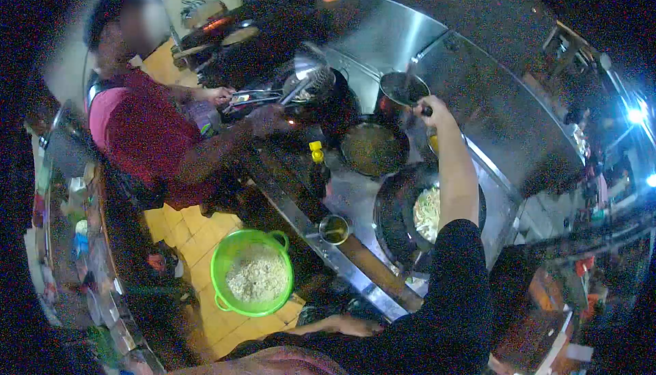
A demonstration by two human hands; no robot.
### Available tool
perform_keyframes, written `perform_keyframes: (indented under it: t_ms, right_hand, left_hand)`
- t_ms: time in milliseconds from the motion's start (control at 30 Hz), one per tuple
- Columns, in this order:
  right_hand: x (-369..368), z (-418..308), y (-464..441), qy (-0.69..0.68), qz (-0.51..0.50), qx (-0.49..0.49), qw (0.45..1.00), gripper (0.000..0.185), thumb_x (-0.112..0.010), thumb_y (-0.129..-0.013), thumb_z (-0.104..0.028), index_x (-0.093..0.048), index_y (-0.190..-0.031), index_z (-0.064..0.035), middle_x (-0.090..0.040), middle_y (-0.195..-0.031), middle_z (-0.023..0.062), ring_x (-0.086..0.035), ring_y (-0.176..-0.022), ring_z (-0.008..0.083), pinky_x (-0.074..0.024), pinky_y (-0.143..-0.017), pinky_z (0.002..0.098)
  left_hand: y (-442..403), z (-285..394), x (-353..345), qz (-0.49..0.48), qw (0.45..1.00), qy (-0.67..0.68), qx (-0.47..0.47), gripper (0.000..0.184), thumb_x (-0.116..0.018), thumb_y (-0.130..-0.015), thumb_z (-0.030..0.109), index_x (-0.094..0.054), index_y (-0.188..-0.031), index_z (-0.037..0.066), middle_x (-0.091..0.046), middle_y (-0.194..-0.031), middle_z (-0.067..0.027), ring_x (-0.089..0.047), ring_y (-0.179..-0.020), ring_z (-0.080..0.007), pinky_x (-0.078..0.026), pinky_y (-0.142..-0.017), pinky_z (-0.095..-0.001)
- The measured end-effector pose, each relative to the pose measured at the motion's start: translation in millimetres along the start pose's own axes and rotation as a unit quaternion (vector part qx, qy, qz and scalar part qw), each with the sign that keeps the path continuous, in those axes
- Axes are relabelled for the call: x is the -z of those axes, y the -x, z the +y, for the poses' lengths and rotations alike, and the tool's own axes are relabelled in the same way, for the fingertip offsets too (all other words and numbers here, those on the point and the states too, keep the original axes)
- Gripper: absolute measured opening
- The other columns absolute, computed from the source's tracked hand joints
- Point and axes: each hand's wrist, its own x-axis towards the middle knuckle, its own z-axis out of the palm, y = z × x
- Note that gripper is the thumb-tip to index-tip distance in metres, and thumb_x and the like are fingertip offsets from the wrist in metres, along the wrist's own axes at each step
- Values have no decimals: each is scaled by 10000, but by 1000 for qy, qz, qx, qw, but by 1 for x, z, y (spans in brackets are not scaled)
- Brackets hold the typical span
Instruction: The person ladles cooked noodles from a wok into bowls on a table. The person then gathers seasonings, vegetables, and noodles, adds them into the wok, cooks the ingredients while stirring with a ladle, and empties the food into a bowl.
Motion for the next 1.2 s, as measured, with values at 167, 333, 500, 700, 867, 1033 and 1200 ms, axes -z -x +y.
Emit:
perform_keyframes:
  t_ms: [167, 333, 500, 700, 867, 1033, 1200]
  right_hand:
    - [41, -5, 46, -116, 19, -93, 989, 171, -532, -820, -42, -422, -887, 70, -513, -726, 157, -483, -480, 166, -434, -404, 249]
    - [72, -10, 153, -167, -46, -130, 976, 242, -539, -840, -58, -425, -954, 122, -507, -815, 153, -493, -546, 112, -465, -465, 193]
    - [108, -2, 259, -154, -70, -52, 984, 267, -476, -899, -96, -355, -1019, 109, -480, -836, 133, -481, -538, 71, -446, -406, 167]
    - [163, 56, 371, -210, -47, -76, 974, 284, -497, -898, -99, -419, -1096, 89, -542, -816, 121, -471, -485, 75, -399, -390, 171]
    - [149, 123, 456, -138, 95, 7, 986, 270, -526, -854, -61, -453, -1093, 44, -538, -761, 52, -455, -484, 45, -400, -361, 154]
    - [162, 191, 490, -43, 189, -12, 981, 302, -560, -817, -15, -529, -1115, 17, -533, -706, 13, -459, -487, 60, -348, -381, 198]
    - [148, 227, 509, -49, 236, 23, 970, 313, -588, -820, 7, -548, -1125, -52, -520, -704, 0, -480, -507, 74, -362, -400, 208]
  left_hand:
    - [-5, 140, 32, -65, 989, -1, 129, 443, -443, -962, 225, -436, -1304, -57, -427, -1375, -185, -398, -1263, -262, -302, -1061, -370]
    - [-19, 87, 22, -120, 992, 29, 7, 445, -458, -960, 229, -442, -1302, -54, -421, -1385, -161, -426, -1234, -230, -313, -1054, -343]
    - [-47, 125, 31, -278, 959, -51, 27, 478, -457, -943, 335, -477, -1267, -17, -562, -1215, -174, -521, -1092, -219, -388, -964, -352]
    - [-34, 170, 31, -213, 975, -4, 56, 458, -435, -981, 345, -469, -1331, 52, -553, -1271, -149, -511, -1180, -247, -367, -1023, -348]
    - [-14, 172, 47, -161, 982, 59, 80, 442, -459, -977, 317, -475, -1326, 47, -536, -1305, -121, -488, -1203, -199, -356, -1029, -338]
    - [11, 165, 63, -81, 977, 139, 140, 464, -494, -967, 279, -434, -1352, 28, -562, -1266, -98, -510, -1162, -175, -368, -1012, -330]
    - [17, 169, 76, -43, 980, 134, 141, 475, -528, -956, 257, -417, -1368, 49, -569, -1252, -85, -513, -1139, -133, -389, -983, -298]
